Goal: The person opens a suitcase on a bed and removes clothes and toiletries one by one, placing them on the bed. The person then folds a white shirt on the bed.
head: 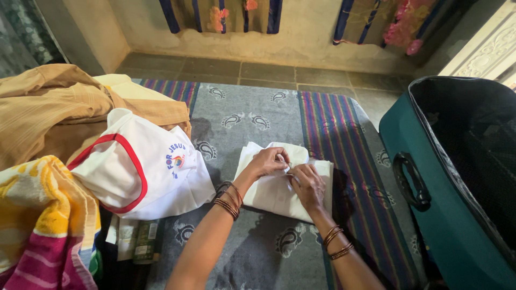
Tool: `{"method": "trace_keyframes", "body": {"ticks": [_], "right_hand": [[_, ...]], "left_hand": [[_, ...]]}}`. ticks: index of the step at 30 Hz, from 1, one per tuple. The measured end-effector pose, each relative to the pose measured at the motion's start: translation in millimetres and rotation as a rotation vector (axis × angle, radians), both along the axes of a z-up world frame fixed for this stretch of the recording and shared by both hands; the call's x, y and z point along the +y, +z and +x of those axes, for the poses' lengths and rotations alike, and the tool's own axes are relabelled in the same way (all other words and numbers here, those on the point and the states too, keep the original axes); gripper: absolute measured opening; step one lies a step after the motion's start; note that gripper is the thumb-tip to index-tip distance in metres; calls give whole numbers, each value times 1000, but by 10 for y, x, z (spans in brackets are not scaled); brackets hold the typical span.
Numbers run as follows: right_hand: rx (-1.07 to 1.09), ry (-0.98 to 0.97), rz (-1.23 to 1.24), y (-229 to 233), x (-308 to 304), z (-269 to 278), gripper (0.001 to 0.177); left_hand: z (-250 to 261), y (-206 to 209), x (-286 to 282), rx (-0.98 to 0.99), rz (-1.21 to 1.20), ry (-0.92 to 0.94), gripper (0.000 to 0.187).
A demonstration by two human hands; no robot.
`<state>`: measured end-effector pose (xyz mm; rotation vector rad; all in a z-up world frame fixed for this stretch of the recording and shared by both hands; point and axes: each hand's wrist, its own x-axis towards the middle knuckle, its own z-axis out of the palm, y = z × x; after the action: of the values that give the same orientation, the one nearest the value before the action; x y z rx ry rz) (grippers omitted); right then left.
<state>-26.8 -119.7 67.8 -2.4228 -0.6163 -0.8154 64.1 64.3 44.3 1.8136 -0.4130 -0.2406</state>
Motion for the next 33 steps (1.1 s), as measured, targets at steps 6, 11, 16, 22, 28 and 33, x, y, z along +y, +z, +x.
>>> {"method": "trace_keyframes", "body": {"ticks": [6,11,16,22,28,33], "right_hand": [[-10,-36,12,-9,57,14,21],[-31,-50,18,-17,76,-1,21],[-26,-46,34,-50,65,31,19],[9,-41,48,-138,24,83,17],[157,22,263,-246,-1,139,14],[114,-16,232,-315,22,123,18]], "left_hand": [[4,-92,21,5,-164,-58,14],[11,-167,44,-19,-151,-79,14],[-45,-158,113,-108,-104,-142,23],[-185,-135,86,-397,184,45,30],[-258,-156,18,-482,153,159,24],[-319,-171,46,-418,74,149,22]]}}
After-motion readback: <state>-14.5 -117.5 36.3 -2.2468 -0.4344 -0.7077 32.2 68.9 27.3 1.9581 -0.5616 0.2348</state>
